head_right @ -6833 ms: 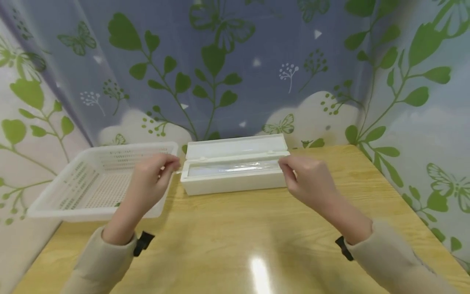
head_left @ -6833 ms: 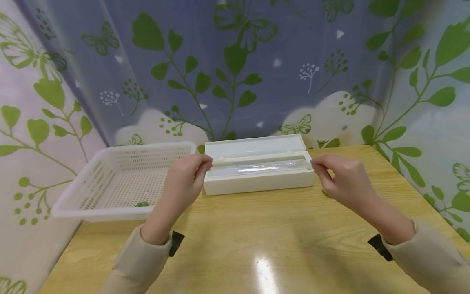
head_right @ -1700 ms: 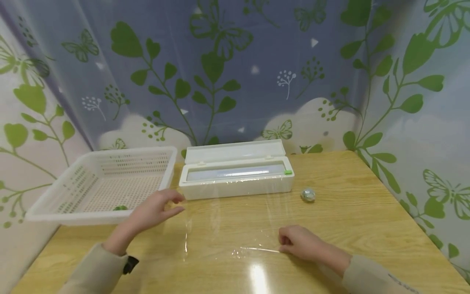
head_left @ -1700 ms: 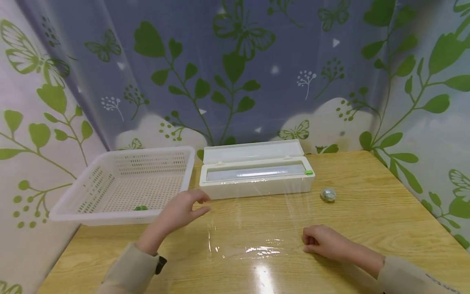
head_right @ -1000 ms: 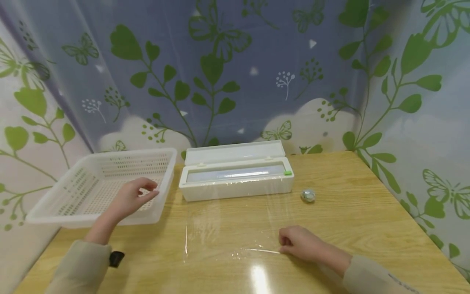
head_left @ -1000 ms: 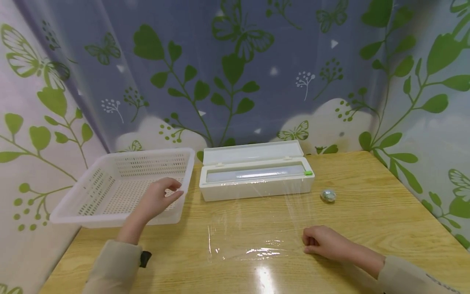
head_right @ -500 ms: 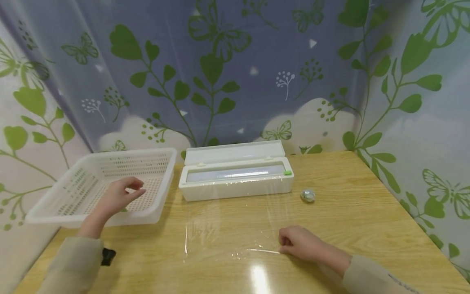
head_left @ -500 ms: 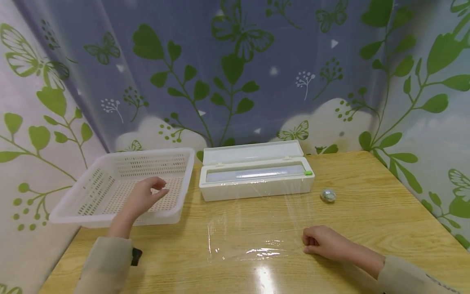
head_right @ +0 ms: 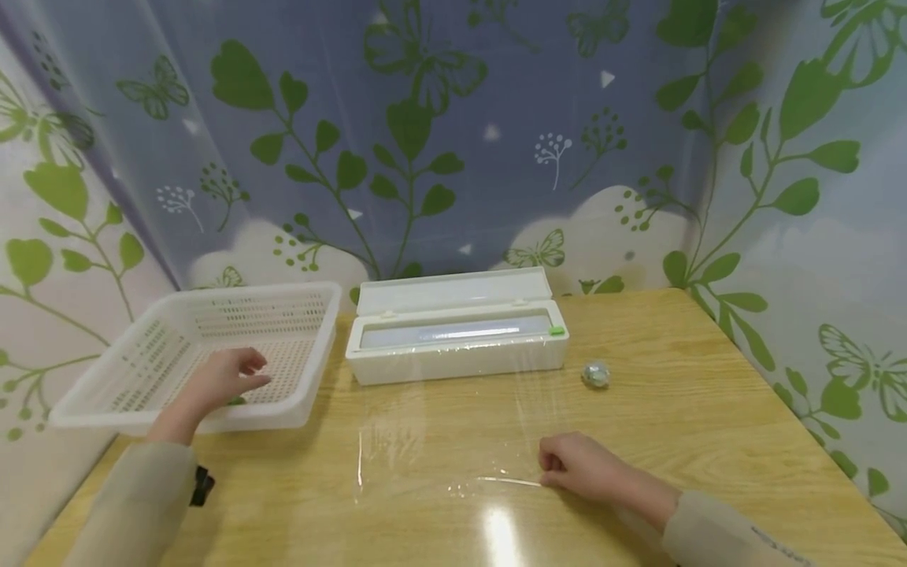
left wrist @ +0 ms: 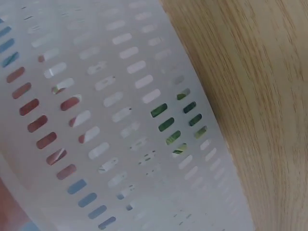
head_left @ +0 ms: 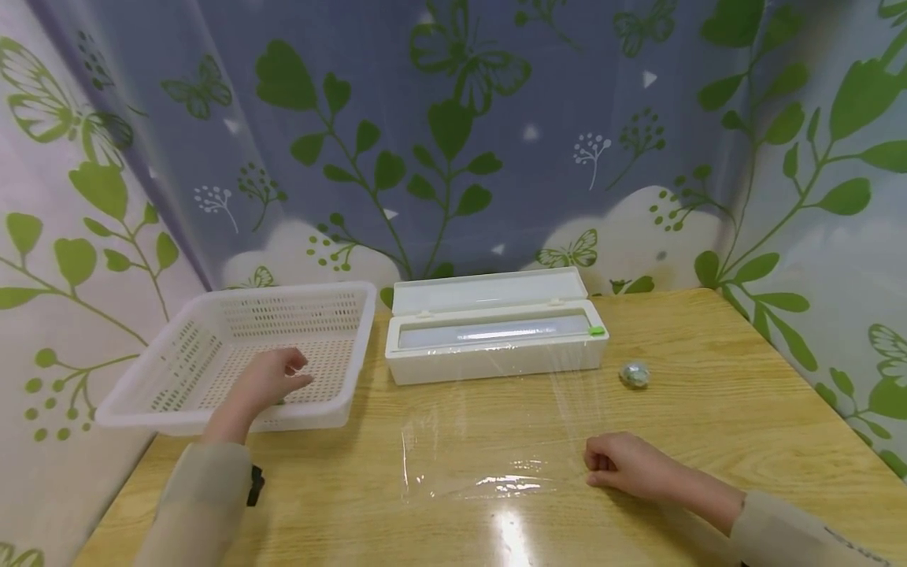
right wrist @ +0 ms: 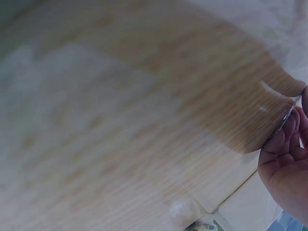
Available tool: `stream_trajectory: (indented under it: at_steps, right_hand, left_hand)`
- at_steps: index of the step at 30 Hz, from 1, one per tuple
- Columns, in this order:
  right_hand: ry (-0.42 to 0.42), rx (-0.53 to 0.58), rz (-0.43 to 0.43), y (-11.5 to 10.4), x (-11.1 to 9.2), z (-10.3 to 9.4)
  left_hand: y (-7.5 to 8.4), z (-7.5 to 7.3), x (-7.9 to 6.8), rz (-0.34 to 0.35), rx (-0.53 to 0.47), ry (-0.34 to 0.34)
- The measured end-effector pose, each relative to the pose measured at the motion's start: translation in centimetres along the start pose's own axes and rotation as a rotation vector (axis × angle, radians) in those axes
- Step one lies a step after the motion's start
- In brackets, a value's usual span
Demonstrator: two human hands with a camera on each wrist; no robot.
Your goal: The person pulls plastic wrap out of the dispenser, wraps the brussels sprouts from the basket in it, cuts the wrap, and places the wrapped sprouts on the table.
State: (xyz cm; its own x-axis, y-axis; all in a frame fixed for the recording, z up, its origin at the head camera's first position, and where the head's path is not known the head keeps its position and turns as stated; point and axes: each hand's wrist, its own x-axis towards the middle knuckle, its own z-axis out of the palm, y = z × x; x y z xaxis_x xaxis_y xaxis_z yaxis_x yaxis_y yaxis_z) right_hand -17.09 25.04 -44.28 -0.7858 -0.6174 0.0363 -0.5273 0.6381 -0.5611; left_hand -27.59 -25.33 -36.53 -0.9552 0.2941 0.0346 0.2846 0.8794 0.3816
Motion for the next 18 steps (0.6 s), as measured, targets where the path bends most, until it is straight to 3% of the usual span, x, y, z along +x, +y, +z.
stream_trajectory:
  at_steps: [9, 18]
  right_hand:
    - [-0.005, 0.000, 0.005, 0.13, -0.01, 0.01]
    - [-0.001, -0.002, 0.004, 0.15, -0.06, -0.07]
  left_hand:
    - [-0.54, 0.47, 0.90, -0.102, 0.091, -0.212]
    - [-0.08, 0.51, 1.05, -0.240, 0.094, -0.324]
